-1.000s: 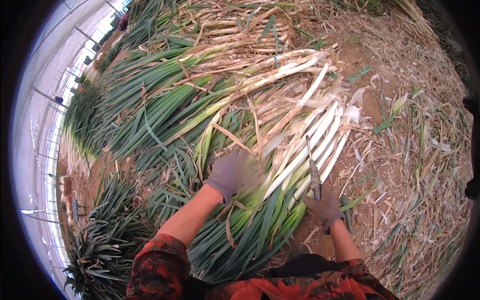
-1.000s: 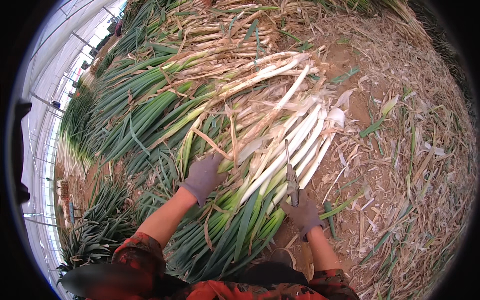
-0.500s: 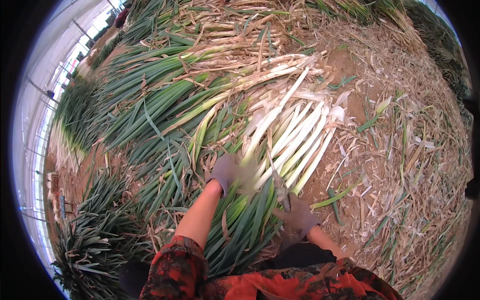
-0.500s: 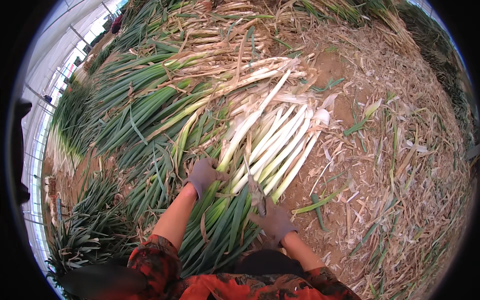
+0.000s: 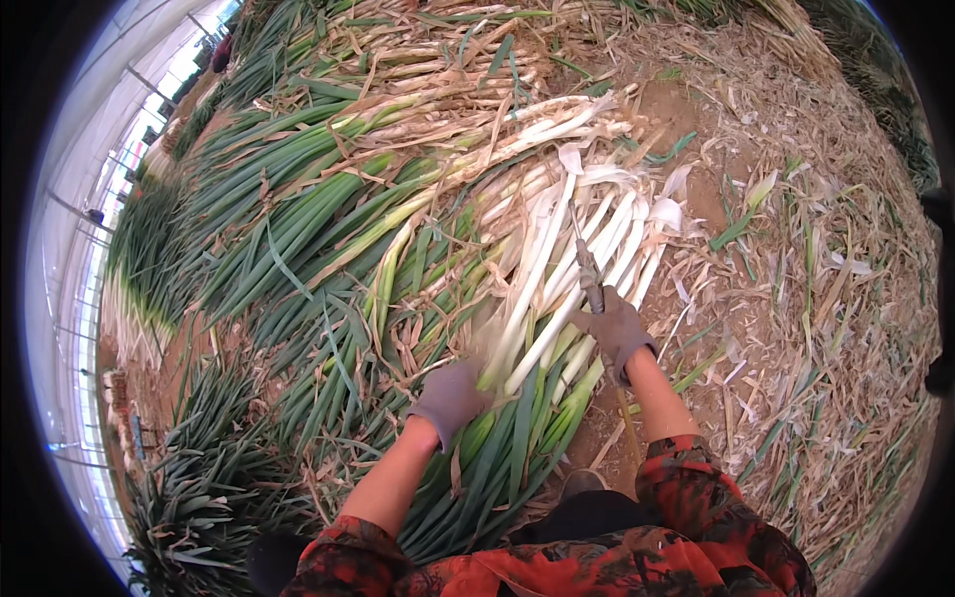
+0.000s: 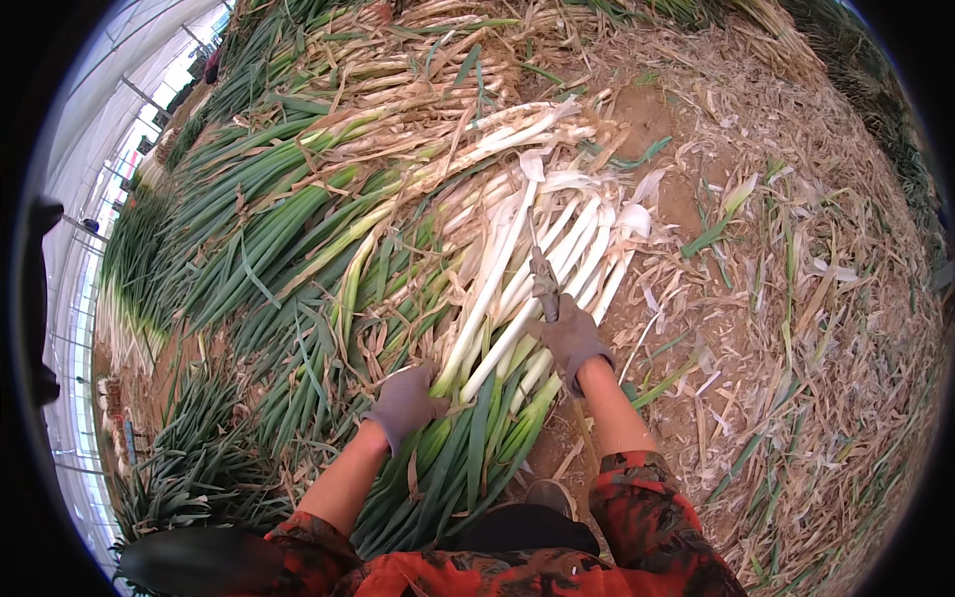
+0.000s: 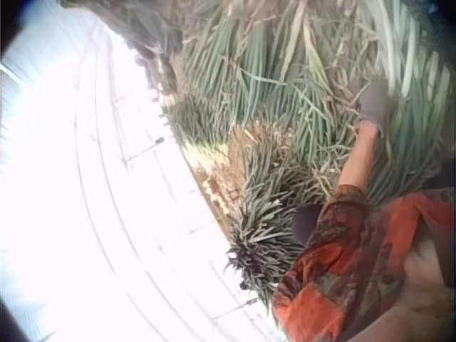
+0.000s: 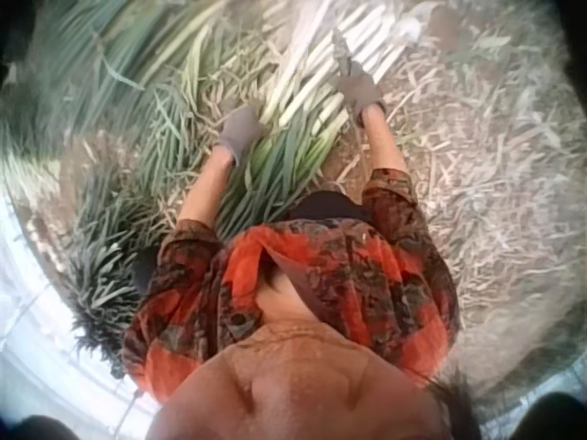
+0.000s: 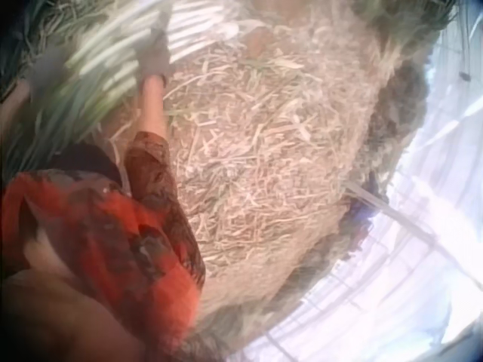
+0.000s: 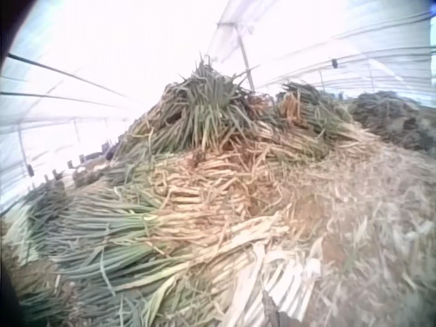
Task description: The person kneels on the ground and uses a knife to trim the white ends of harvested onions. They repeatedly pick up onions, cut the ends, and place the trimmed pieces into a pile.
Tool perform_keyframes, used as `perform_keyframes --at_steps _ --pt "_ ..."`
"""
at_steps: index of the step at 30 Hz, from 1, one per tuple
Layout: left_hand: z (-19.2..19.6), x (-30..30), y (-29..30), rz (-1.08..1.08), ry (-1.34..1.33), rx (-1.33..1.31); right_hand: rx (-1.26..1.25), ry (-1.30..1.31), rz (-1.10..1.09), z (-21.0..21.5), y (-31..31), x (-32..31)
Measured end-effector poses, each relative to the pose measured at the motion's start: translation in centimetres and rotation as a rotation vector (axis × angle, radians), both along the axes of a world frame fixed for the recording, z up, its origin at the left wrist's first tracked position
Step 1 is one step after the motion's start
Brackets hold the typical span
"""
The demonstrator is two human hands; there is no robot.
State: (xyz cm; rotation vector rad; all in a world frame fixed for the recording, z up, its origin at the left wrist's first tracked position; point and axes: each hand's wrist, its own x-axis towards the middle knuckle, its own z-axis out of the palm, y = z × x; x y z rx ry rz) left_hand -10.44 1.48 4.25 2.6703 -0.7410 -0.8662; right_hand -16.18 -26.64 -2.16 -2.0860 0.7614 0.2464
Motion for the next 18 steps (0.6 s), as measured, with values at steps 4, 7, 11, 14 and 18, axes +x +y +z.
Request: perform_keyframes --at_steps 4,7,11,14,18 --pt "0.5 -1.6 1.2 -0.219 0.004 0.045 0.139 0.069 -0.084 -0.9 -0.3 -1.5" --pt "0.8 -2.2 2.0 -0.398 0.089 0.162 0.061 0.018 -0.107 -2.8 0.4 -5.3" --pt "1.3 0.5 1.4 -0.617 0.048 0.298 0.268 0.023 -0.340 -0.6 -0.5 -4.8" --pt "1.2 3.4 1.7 -0.769 -0.037 0.220 0.020 0.083 -0.138 -1.3 -0.6 -5.1" --pt "0.8 9.4 0.6 -0.678 -0.423 -0.059 0.204 -0.016 -0.271 -2.6 -3.1 -3.9"
